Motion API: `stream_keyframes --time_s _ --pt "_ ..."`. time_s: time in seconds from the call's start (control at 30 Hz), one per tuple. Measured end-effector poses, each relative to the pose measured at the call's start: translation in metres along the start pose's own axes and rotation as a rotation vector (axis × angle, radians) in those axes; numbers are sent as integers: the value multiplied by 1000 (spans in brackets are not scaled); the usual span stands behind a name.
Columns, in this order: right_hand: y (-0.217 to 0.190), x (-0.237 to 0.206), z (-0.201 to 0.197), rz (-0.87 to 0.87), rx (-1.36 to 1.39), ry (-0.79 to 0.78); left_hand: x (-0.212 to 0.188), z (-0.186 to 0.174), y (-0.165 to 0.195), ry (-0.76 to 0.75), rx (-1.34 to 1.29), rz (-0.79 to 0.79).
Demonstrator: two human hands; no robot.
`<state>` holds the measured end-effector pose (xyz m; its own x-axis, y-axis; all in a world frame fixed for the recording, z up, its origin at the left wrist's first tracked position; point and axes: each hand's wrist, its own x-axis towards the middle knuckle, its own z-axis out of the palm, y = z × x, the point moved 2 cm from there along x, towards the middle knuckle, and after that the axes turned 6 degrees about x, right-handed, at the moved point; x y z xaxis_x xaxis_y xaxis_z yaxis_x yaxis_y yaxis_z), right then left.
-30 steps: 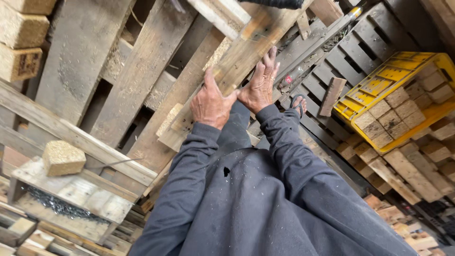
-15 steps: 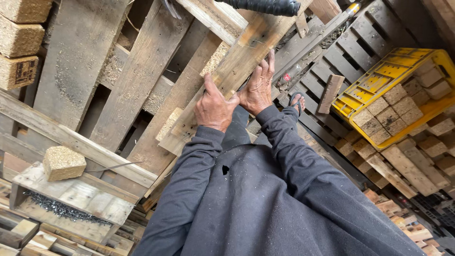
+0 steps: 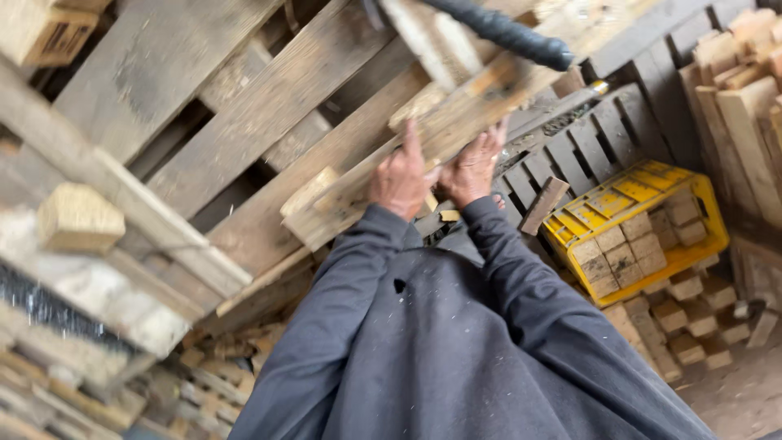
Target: The person assembles wooden pallets by placing small wooden blocks and planks onto a pallet frame and hammering nails to secure them. The person repeatedly positions blocks, aligns planks, and drives nails with a hammer.
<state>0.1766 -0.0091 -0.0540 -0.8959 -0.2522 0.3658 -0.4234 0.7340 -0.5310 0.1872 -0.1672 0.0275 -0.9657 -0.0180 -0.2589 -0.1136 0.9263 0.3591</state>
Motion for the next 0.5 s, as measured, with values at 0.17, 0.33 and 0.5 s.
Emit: stream_keyframes --time_s 0.17,0.33,0.5 --pt "3 3 4 44 46 -124 5 -7 -8 277 -121 51" --pt "-12 5 -47 207 145 -308 -7 -20 -34 413 -778 -255" --pt "-36 51 -134 222 383 -270 -36 -40 -55 190 -2007 -690"
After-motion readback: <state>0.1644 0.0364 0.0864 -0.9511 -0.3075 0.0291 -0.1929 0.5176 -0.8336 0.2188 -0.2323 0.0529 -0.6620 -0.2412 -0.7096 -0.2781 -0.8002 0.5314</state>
